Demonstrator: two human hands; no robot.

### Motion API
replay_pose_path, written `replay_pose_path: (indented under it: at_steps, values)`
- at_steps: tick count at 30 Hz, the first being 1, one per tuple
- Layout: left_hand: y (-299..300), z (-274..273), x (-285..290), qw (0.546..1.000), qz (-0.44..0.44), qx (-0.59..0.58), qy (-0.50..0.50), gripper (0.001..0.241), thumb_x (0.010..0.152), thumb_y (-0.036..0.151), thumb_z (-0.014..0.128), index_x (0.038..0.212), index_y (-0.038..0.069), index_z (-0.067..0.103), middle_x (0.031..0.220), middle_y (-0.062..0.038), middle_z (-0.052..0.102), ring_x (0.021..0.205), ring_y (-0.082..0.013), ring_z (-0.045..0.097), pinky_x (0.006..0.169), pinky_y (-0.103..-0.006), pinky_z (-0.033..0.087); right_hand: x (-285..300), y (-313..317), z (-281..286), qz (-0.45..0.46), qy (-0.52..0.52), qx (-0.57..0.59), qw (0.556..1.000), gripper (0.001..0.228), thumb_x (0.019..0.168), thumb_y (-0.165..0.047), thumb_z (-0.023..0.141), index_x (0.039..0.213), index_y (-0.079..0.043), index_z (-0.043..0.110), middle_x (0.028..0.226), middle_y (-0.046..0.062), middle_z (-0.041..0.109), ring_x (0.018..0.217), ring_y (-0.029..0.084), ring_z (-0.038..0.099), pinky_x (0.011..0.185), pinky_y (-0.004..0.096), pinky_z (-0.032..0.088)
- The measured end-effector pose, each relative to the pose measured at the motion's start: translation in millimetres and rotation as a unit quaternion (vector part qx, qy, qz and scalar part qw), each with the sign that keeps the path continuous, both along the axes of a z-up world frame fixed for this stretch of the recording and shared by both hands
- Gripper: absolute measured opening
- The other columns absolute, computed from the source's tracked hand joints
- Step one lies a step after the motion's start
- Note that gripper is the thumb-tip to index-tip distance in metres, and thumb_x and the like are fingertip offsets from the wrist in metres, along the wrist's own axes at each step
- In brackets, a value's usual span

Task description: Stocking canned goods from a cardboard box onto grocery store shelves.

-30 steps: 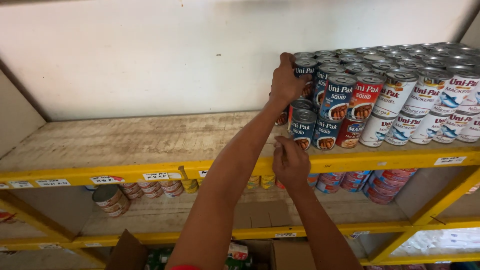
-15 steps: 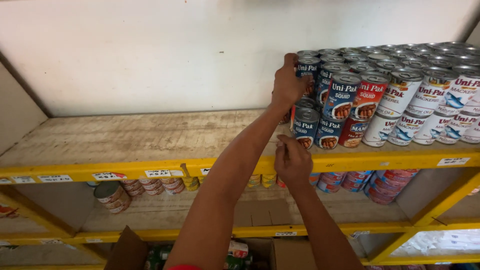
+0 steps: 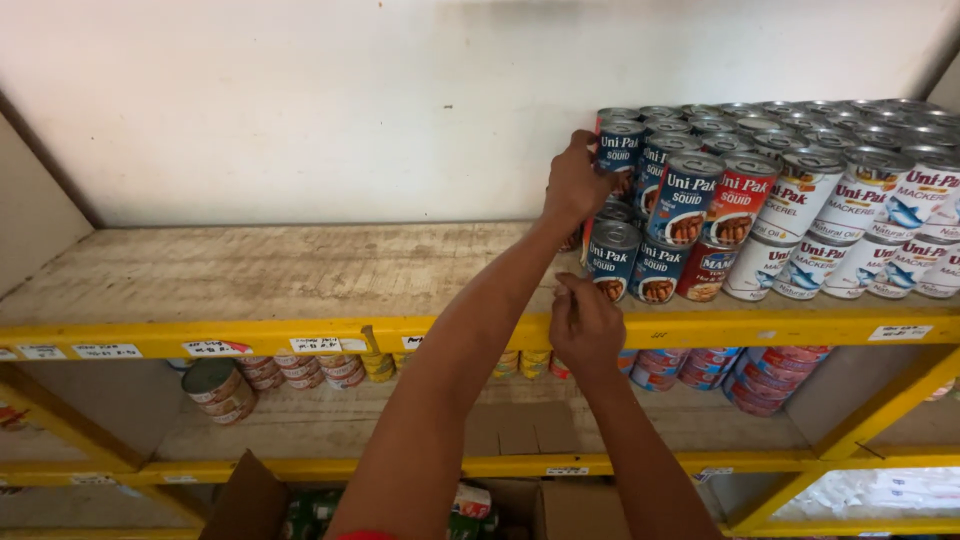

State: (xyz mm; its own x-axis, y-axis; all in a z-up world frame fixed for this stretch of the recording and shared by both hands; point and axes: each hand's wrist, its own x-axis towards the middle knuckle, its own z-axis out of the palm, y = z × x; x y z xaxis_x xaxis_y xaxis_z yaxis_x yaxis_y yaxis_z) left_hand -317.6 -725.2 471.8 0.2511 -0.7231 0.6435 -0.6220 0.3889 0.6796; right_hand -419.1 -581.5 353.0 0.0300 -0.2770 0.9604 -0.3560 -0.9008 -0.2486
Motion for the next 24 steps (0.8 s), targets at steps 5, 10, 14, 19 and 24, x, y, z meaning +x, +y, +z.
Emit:
replay_pose_path:
  at_steps: [5, 10, 14, 19, 24]
  values:
    - [-1.4, -2.9, 20.6, 0.999, 0.009, -0.043, -0.003, 0.070, 0.071, 0.027, 0.087, 0.128, 0.001, 0.056, 0.113, -0.029, 0.070, 0.099, -0.0409, 0.073, 0.083, -0.0449, 0.060, 0.1, -4.9, -3.3, -0.002, -0.001, 0.012, 1.000, 0.014, 0.097, -0.002, 0.063, 0.108, -0.001, 0.070, 0.089, 0.017, 0.072, 0.072, 0.030, 0.070, 0.064, 0.041, 0.054]
    - [-6.6, -37.4, 59.8, 0.994, 0.050, -0.064, -0.077, 0.065, 0.064, 0.022, 0.087, 0.121, 0.004, 0.062, 0.114, -0.025, 0.071, 0.108, -0.0410, 0.070, 0.090, -0.0472, 0.057, 1.4, -7.1, -7.8, -0.005, -0.004, 0.001, 1.000, 0.012, 0.098, -0.003, 0.064, 0.108, -0.001, 0.070, 0.092, 0.017, 0.073, 0.076, 0.031, 0.071, 0.067, 0.041, 0.056]
    - [-7.0, -53.3, 72.5, 0.996, 0.037, -0.019, -0.082, 0.059, 0.075, 0.023, 0.082, 0.127, 0.006, 0.062, 0.116, -0.027, 0.067, 0.111, -0.0409, 0.067, 0.091, -0.0467, 0.055, 2.1, -6.7, -8.3, 0.000, -0.005, 0.013, 1.000, 0.012, 0.098, -0.004, 0.064, 0.108, -0.001, 0.071, 0.093, 0.017, 0.074, 0.076, 0.029, 0.073, 0.066, 0.039, 0.057]
    - [-2.4, -64.0, 74.3, 0.994, -0.052, 0.032, -0.092, 0.070, 0.068, 0.028, 0.090, 0.126, 0.005, 0.059, 0.121, -0.023, 0.069, 0.111, -0.0368, 0.068, 0.093, -0.0427, 0.055, 2.5, -8.5, -9.5, 0.002, -0.014, 0.007, 1.000, 0.012, 0.100, -0.005, 0.063, 0.108, -0.001, 0.070, 0.093, 0.016, 0.074, 0.077, 0.027, 0.073, 0.066, 0.038, 0.057]
    - [-0.2, -74.9, 74.9, 0.994, -0.035, 0.017, -0.098, 0.063, 0.073, 0.019, 0.084, 0.130, 0.009, 0.059, 0.115, -0.022, 0.074, 0.107, -0.0372, 0.072, 0.089, -0.0417, 0.059, 1.3, -7.1, -6.9, 0.000, -0.003, 0.005, 1.000, 0.011, 0.100, -0.004, 0.063, 0.109, -0.001, 0.070, 0.095, 0.016, 0.074, 0.081, 0.029, 0.073, 0.070, 0.039, 0.057]
